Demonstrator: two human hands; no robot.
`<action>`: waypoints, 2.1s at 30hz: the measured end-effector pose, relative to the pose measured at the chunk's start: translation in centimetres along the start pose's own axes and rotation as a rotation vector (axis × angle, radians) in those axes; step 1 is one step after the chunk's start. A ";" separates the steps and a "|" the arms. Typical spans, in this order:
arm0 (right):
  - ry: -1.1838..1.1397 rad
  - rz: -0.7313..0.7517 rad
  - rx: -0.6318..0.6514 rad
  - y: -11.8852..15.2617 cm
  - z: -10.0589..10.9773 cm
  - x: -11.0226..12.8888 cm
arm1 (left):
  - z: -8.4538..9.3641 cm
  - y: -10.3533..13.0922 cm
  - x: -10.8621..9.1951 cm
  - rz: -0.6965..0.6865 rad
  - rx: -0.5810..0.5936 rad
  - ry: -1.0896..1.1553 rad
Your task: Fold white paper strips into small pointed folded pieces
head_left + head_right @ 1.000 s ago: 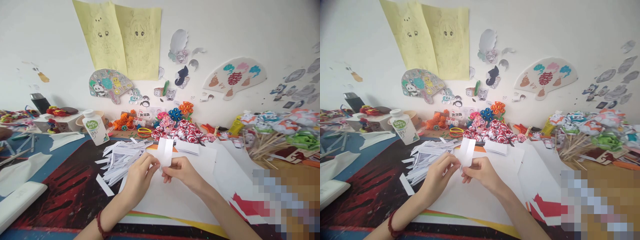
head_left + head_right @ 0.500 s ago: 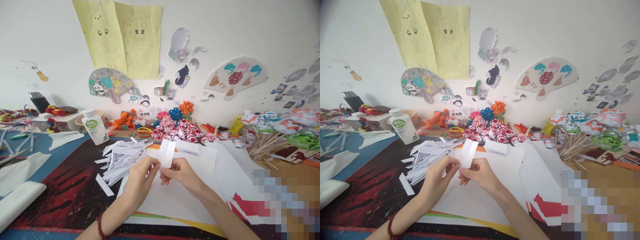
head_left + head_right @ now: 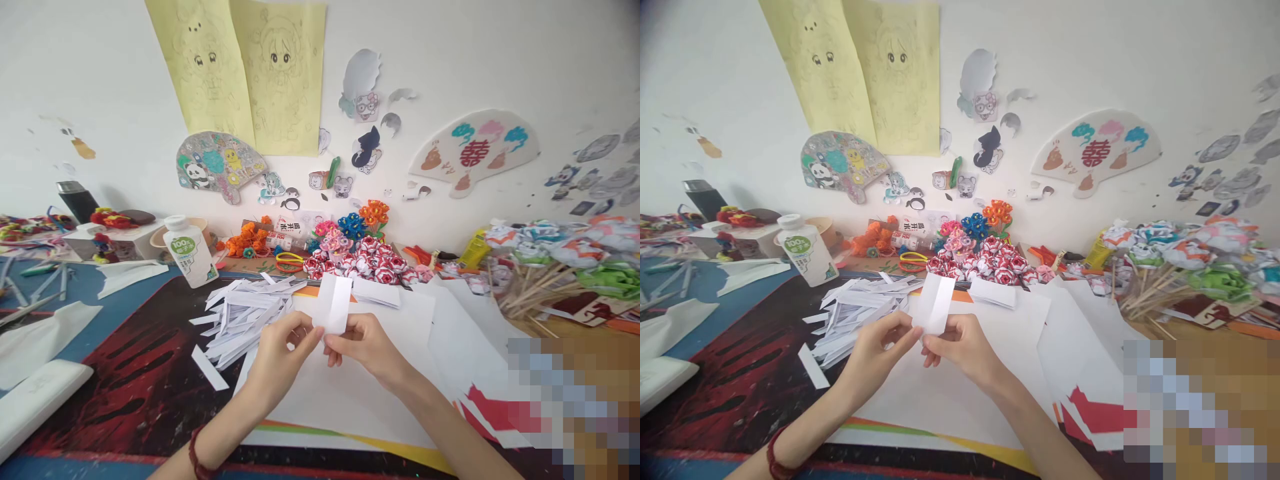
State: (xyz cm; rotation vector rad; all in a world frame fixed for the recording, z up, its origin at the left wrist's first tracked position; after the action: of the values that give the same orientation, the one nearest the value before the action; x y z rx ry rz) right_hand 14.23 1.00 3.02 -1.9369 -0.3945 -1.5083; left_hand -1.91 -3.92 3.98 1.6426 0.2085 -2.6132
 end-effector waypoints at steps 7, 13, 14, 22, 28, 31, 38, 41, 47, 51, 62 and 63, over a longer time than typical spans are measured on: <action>0.035 -0.012 0.011 -0.2 0.3 0.2 | 0.1 0.2 -0.4 -0.029 -0.068 -0.003; 0.041 0.008 0.006 -0.1 0.6 0.6 | 0.2 0.2 -0.3 -0.011 -0.049 0.030; 0.035 0.010 0.008 -0.1 0.6 0.7 | 0.1 0.2 -0.3 -0.008 -0.045 0.036; -0.008 0.007 0.016 -0.1 0.5 0.5 | 0.1 0.1 0.0 0.012 -0.047 0.048; 0.011 0.020 0.034 0.0 0.5 0.5 | 0.1 0.2 -0.1 0.000 -0.061 0.039; 0.017 0.018 0.036 0.0 0.5 0.4 | 0.0 0.3 -0.3 -0.021 -0.071 0.008; 0.050 0.025 0.028 -0.1 0.7 0.6 | 0.0 0.7 -0.4 -0.074 -0.065 -0.085; 0.078 0.035 0.025 -0.1 0.9 0.8 | 0.0 0.8 -0.5 -0.099 -0.034 -0.078; 0.087 0.015 0.040 0.1 0.9 0.9 | 0.0 1.0 -0.9 -0.088 0.033 -0.031; 0.066 0.026 0.010 0.1 0.8 0.8 | -0.2 0.9 -0.9 -0.007 0.099 0.095; 0.055 0.095 -0.091 0.0 0.5 1.1 | -0.6 0.8 -0.7 0.142 0.306 0.384; 0.059 0.096 -0.097 0.0 0.5 1.1 | -0.6 0.9 -0.7 0.139 0.298 0.380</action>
State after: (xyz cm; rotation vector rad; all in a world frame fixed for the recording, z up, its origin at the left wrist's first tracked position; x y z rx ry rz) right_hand 14.93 1.16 3.95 -1.9515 -0.2030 -1.5428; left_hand -0.97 -4.70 4.31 2.1526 -0.2882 -2.2957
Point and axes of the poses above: each hand's wrist, its own y-axis away from the middle knuckle, its own z-axis out of the back of the hand, x = y × z, the point moved 1 cm from there along -y, towards the middle knuckle, and after that the axes turned 12 degrees about z, right-handed, at the moved point
